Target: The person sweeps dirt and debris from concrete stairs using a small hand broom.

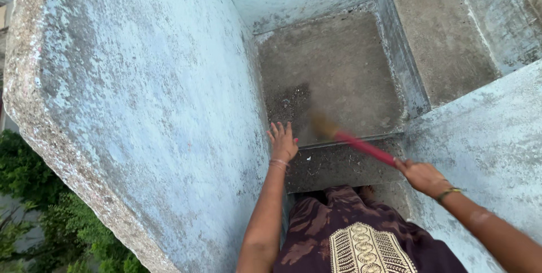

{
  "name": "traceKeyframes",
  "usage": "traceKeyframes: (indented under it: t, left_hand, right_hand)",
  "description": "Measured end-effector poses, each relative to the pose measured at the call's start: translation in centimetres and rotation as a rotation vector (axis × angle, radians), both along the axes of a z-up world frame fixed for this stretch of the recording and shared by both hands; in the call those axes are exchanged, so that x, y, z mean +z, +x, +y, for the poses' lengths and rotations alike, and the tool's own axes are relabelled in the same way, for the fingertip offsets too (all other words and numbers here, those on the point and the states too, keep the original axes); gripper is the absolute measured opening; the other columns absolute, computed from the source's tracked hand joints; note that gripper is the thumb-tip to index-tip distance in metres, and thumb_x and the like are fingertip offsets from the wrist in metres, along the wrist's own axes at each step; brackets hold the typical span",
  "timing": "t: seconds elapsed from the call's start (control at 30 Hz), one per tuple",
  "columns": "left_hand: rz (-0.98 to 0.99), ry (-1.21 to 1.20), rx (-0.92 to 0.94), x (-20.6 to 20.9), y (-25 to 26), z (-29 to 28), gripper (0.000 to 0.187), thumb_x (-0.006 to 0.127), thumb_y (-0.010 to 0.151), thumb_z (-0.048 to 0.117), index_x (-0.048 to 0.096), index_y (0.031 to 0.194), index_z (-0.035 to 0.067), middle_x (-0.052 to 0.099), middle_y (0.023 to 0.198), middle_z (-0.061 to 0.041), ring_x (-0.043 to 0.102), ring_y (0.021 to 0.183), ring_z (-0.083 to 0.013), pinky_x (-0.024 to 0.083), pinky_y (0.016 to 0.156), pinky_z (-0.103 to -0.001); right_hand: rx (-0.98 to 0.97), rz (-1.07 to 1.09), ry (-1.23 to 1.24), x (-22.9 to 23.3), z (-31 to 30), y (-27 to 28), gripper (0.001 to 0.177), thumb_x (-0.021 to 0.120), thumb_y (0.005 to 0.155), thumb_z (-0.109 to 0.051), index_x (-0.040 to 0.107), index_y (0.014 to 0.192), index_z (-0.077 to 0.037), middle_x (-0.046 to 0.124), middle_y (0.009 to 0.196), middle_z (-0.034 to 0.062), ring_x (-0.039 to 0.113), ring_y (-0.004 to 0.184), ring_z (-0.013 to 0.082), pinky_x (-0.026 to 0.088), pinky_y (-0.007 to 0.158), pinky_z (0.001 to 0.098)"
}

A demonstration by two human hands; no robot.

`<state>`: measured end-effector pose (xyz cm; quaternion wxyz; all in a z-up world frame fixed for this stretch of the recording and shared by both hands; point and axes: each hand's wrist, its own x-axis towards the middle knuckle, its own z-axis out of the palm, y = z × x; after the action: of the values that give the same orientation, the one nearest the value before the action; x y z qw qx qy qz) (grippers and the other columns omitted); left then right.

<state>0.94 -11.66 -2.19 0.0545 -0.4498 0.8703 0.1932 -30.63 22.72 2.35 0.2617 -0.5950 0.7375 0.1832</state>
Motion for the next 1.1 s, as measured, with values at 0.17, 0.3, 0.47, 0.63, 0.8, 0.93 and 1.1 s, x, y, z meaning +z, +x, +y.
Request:
traceKeyframes:
  t: [0.17,0.3,0.47,0.63,0.8,0.93,1.1]
  left_hand:
    - [-0.055,0.019,0.056,0.2,1.0,-0.6,0.081,0.066,0.092,0.031,0.028,0.160,0.008,0.019,0.165,-0.029,0.001,0.156,-0.0491,-0.003,0.122,-0.065]
    - [-0.075,0.024,0.073,0.0,1.5,0.2,0.080,0.066,0.093,0.031,0.028,0.160,0.009,0.019,0.165,-0.030,0.001,0.155,-0.0492,-0.002,0.123,-0.064]
    - [-0.123,0.033,0.077,0.0,1.1,1.5,0.080,0.066,0.092,0.031,0.028,0.160,0.010,0.020,0.165,-0.027,0.001,0.156,-0.0476,-0.002,0.123,-0.064]
    - [-0.104,0.045,0.073,-0.2,0.6,2.3,0.080,0.066,0.093,0.031,0.029,0.159,0.008,0.020,0.165,-0.029,0.002,0.155,-0.0488,-0.002,0.123,-0.064]
    - [-0.102,0.034,0.086,-0.8,0.3,2.4,0.080,0.066,0.092,0.031,0.029,0.160,0.009,0.021,0.165,-0.028,0.002,0.156,-0.0487,-0.003,0.123,-0.064]
    - [-0.101,0.043,0.092,-1.1,0.4,2.5,0.080,0.066,0.092,0.030,0.029,0.160,0.009,0.020,0.165,-0.028,0.000,0.156,-0.0488,-0.005,0.123,-0.064]
    - [-0.156,0.096,0.084,-0.9,-0.3,3.0,0.083,0.067,0.092,0.030,0.026,0.161,0.010,0.016,0.167,-0.027,-0.003,0.156,-0.0478,-0.005,0.123,-0.062]
  right_hand:
    - [0.222,-0.014,0.071,4.4,3.0,-2.2,0.068,0.031,0.095,-0.013,0.032,0.160,-0.035,0.062,0.113,0.0103,0.073,0.076,0.0183,0.064,0.066,0.0298]
    - [-0.294,0.006,0.247,6.6,2.9,-5.7,0.055,0.021,0.111,-0.046,0.054,0.143,-0.015,0.073,0.096,0.0108,0.078,0.071,0.0182,0.063,0.063,0.0306]
    - [-0.340,0.154,-0.150,3.3,1.5,-8.3,0.054,0.031,0.098,-0.031,0.044,0.148,-0.014,0.071,0.101,0.0214,0.073,0.078,0.0393,0.062,0.070,0.0527]
    - [-0.295,-0.018,0.032,0.5,4.7,-3.0,0.054,0.020,0.117,-0.040,0.056,0.133,-0.003,0.079,0.092,0.0195,0.076,0.073,0.0323,0.064,0.069,0.0447]
    - [0.203,-0.201,-0.035,1.1,10.2,2.1,0.072,0.044,0.088,-0.014,0.033,0.158,-0.028,0.066,0.102,0.0179,0.073,0.074,0.0327,0.063,0.063,0.0454]
    - [0.150,-0.093,-0.117,2.0,10.8,1.2,0.064,0.042,0.095,-0.013,0.038,0.153,-0.040,0.066,0.093,0.0159,0.073,0.076,0.0310,0.064,0.065,0.0409]
    - [-0.444,0.014,0.032,3.2,7.8,-4.8,0.052,0.031,0.107,-0.046,0.041,0.154,-0.027,0.067,0.083,0.0126,0.072,0.062,0.0244,0.062,0.057,0.0362]
